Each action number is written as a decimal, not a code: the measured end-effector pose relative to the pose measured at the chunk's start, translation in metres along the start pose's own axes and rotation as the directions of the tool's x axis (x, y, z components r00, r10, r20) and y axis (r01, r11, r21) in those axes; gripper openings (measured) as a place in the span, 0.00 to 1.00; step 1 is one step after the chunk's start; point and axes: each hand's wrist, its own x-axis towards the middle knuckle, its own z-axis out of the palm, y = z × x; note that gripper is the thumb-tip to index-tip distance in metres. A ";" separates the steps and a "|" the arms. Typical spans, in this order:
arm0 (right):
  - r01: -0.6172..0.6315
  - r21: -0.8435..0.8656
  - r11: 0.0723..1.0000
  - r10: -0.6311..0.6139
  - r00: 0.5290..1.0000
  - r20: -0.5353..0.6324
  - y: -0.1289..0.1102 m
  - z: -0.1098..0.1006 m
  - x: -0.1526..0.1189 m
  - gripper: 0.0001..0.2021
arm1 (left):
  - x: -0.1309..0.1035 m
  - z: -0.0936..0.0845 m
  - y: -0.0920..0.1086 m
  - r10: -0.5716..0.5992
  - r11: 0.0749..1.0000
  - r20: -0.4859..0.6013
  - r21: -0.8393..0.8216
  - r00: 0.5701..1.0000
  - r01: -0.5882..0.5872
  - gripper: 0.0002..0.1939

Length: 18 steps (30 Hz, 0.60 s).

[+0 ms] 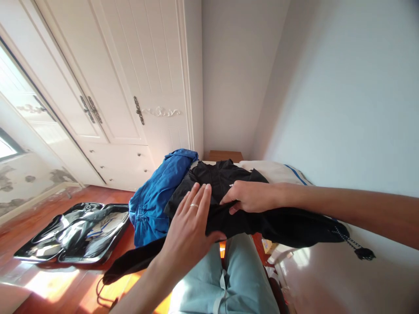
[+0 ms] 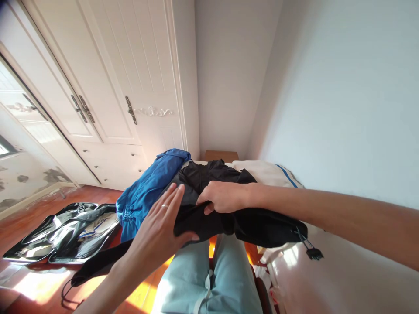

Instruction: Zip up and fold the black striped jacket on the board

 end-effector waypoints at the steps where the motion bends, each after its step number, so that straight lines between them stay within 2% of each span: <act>1: -0.017 -0.010 1.000 0.017 1.000 0.003 0.001 0.001 0.001 0.08 | 0.013 0.006 0.000 -0.059 0.998 0.133 -0.010 0.989 0.061 0.44; 3: -0.043 0.009 0.999 0.043 0.999 0.011 0.005 0.003 -0.002 0.09 | 0.033 0.011 -0.001 -0.134 0.989 0.357 -0.008 0.924 0.146 0.26; 4: -0.051 0.031 0.998 0.051 0.999 0.013 0.008 0.003 -0.004 0.10 | 0.040 0.010 -0.003 -0.145 0.987 0.431 0.002 0.890 0.160 0.18; 6: -0.064 0.081 0.995 0.063 0.998 0.009 0.014 0.004 -0.012 0.12 | 0.050 0.005 -0.004 -0.130 0.990 0.498 0.019 0.857 0.139 0.10; 8: -0.074 0.120 0.990 0.074 0.997 0.004 0.019 0.005 -0.021 0.17 | 0.057 -0.001 -0.005 -0.090 0.995 0.506 0.014 0.858 0.096 0.09; 11: -0.128 0.170 0.977 0.125 0.992 0.029 0.023 0.008 -0.037 0.32 | 0.069 -0.009 -0.005 -0.005 0.998 0.510 -0.046 0.860 0.033 0.08; 14: -0.227 0.206 0.952 0.221 0.974 0.051 0.027 0.012 -0.055 0.48 | 0.084 -0.016 -0.002 0.078 0.990 0.558 -0.143 0.826 0.003 0.06; 16: -0.254 0.216 0.943 0.254 0.967 0.027 0.028 0.016 -0.064 0.48 | 0.090 -0.020 0.002 0.113 0.982 0.603 -0.188 0.790 0.003 0.05; 18: -0.217 0.234 0.948 0.223 0.975 0.004 0.025 0.021 -0.072 0.40 | 0.091 -0.023 0.007 0.127 0.979 0.646 -0.203 0.753 0.009 0.05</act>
